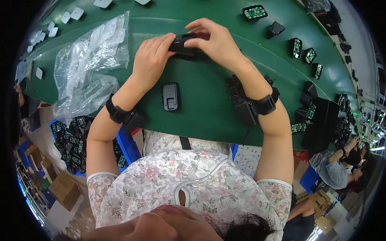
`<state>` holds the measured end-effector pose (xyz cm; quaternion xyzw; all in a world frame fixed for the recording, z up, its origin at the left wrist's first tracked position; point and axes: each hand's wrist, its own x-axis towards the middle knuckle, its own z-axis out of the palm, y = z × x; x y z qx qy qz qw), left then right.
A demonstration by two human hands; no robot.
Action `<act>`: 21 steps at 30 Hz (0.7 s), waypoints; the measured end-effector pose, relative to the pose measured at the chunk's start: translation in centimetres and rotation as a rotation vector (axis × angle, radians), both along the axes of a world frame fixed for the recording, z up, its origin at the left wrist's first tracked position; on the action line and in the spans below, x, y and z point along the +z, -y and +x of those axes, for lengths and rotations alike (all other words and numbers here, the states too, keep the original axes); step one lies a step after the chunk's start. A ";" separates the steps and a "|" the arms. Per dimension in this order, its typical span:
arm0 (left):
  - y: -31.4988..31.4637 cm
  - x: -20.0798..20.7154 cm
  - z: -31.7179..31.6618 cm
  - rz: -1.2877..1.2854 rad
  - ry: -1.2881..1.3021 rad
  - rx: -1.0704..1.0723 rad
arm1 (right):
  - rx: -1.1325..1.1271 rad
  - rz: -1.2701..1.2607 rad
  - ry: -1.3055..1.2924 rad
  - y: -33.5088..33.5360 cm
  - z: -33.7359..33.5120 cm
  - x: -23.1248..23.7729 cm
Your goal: Manually assembling small electronic parts by inserting components into plastic casings on a factory production line.
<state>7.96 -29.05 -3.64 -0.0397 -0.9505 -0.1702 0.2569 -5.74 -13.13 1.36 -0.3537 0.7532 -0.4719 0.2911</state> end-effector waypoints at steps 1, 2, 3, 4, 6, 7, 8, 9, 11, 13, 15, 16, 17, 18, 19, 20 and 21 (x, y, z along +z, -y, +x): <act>0.1 0.4 -0.5 0.052 0.021 0.025 | 0.001 -0.012 -0.011 -0.1 0.0 -0.2; 0.0 0.9 -0.6 0.040 0.011 0.026 | -0.076 -0.139 0.185 -0.1 -0.1 -0.4; -0.2 1.4 -0.7 0.604 0.145 0.075 | -0.150 -0.265 0.384 0.0 -0.2 -0.4; -0.4 2.0 -0.7 1.171 0.283 0.118 | -0.126 -0.319 0.379 0.0 0.5 -0.2; -0.5 2.5 -0.8 1.291 0.275 0.072 | -0.136 -0.334 0.306 0.4 1.4 0.5; -0.5 2.7 -1.0 1.417 0.266 0.027 | -0.144 -0.343 0.234 0.7 1.6 0.8; -0.6 2.8 -1.0 1.409 0.261 0.026 | -0.150 -0.379 0.245 1.0 1.8 1.0; -1.0 2.7 -0.9 1.436 0.254 0.023 | -0.147 -0.387 0.242 1.2 1.9 1.0; -1.4 2.6 -0.9 1.457 0.241 0.021 | -0.190 -0.371 0.158 1.5 2.0 0.7; -1.7 2.6 -0.9 1.435 0.266 0.006 | -0.191 -0.381 0.164 1.7 2.1 0.6; -2.0 2.6 -0.9 1.424 0.269 0.017 | -0.209 -0.373 0.105 1.8 2.1 0.3; -2.3 2.7 -0.6 1.436 0.258 0.010 | -0.205 -0.376 0.103 1.9 2.3 0.3; -2.5 2.6 -0.5 1.448 0.247 0.004 | -0.200 -0.361 0.064 2.0 2.5 0.4; -2.3 2.3 -0.5 1.447 0.262 -0.017 | -0.193 -0.346 0.025 2.2 2.6 0.4; -2.2 2.3 -0.3 1.446 0.253 -0.009 | -0.182 -0.348 0.026 2.5 2.5 0.4; -2.1 2.3 -0.1 1.454 0.254 -0.006 | -0.153 -0.333 -0.015 2.7 2.1 0.3; -1.9 2.4 0.3 1.462 0.253 0.000 | -0.122 -0.320 -0.054 3.1 1.5 0.2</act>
